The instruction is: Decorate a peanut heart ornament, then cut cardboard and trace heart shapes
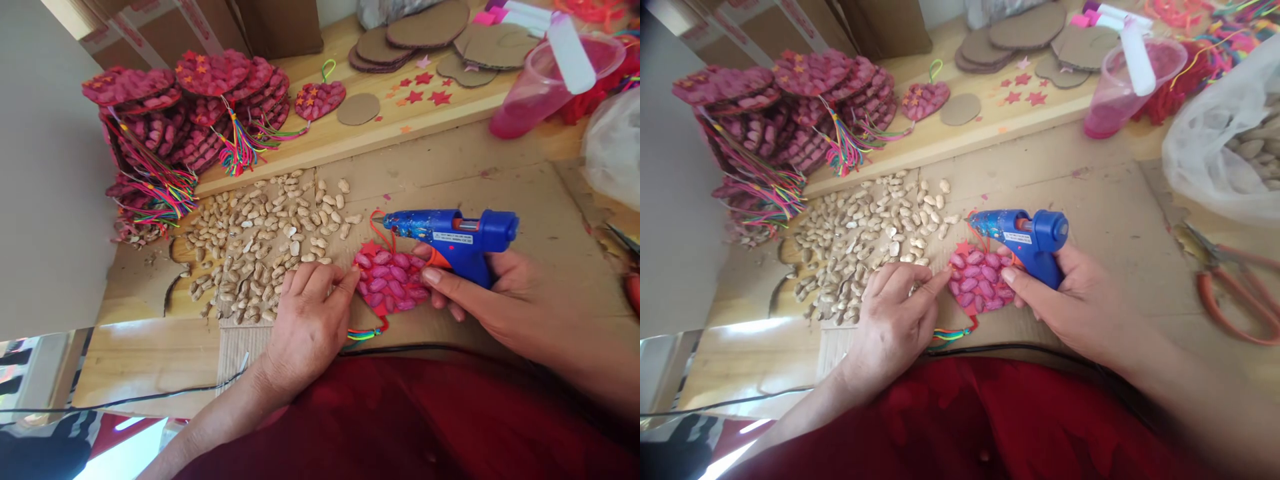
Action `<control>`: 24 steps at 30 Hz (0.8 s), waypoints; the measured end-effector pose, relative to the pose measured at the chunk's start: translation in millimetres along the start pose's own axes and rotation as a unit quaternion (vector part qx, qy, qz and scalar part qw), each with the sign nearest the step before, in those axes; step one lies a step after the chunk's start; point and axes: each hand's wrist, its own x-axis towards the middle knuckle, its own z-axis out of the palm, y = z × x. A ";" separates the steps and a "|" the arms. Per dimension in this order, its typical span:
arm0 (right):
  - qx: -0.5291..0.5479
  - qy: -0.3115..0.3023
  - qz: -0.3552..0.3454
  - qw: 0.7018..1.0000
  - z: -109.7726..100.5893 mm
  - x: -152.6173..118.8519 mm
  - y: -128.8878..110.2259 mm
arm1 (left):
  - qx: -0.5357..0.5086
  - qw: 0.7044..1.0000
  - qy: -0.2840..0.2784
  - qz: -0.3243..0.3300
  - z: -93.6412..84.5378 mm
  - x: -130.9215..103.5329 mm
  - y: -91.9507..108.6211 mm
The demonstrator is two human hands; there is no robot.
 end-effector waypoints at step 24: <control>0.375 0.142 0.073 0.913 -24.6 9.4 -26.1 | 0.026 0.997 0.029 0.060 26.9 177.2 -57.5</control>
